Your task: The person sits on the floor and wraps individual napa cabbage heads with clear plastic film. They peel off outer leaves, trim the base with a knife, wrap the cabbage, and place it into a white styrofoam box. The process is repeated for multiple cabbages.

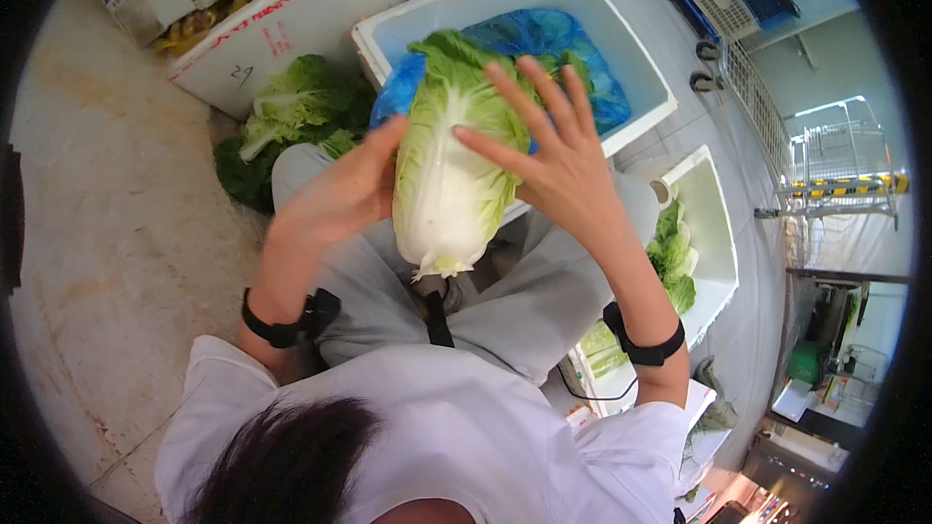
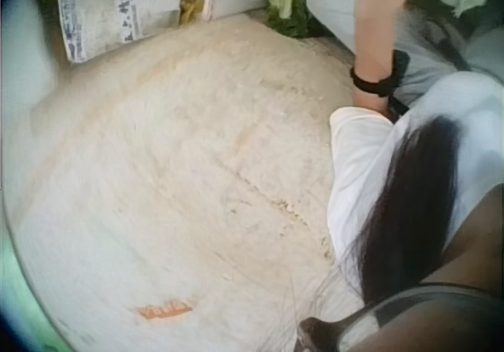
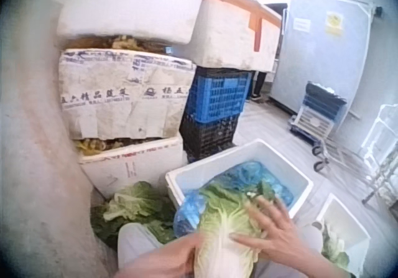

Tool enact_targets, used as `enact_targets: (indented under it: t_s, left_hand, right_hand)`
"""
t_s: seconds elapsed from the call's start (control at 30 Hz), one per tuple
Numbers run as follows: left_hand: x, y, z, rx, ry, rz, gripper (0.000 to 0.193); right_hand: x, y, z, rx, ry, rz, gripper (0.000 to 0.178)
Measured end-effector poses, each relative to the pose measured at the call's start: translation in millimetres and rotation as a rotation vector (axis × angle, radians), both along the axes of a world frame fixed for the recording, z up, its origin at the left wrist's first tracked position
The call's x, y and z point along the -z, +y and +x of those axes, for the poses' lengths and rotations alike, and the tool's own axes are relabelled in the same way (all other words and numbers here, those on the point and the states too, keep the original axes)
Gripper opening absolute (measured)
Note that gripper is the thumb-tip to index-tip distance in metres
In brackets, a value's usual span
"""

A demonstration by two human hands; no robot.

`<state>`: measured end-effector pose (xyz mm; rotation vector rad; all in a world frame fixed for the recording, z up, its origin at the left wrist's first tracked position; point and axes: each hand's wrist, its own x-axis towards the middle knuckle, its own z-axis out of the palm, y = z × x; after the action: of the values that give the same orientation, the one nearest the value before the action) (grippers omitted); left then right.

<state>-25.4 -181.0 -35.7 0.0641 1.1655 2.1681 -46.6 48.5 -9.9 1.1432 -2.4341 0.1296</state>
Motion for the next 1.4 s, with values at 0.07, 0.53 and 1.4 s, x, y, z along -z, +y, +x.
enact_targets:
  t_s: [0.07, 0.53, 1.4]
  left_hand:
    - [-4.2, -15.3, -5.9, 0.113, -0.101, -0.075, 0.075]
    - [39.6, -11.7, -34.7, 0.181, -0.045, -0.027, 0.067]
    - [43.6, 26.4, -27.6, -0.31, 0.211, 0.012, 0.088]
  right_hand:
    - [1.4, 1.3, 0.3, -0.053, -0.045, 0.146, 0.069]
    - [25.5, -16.0, 5.1, 0.282, -0.809, -0.733, 0.084]
    - [18.9, -4.6, -40.4, 0.055, -1.803, -1.005, 0.082]
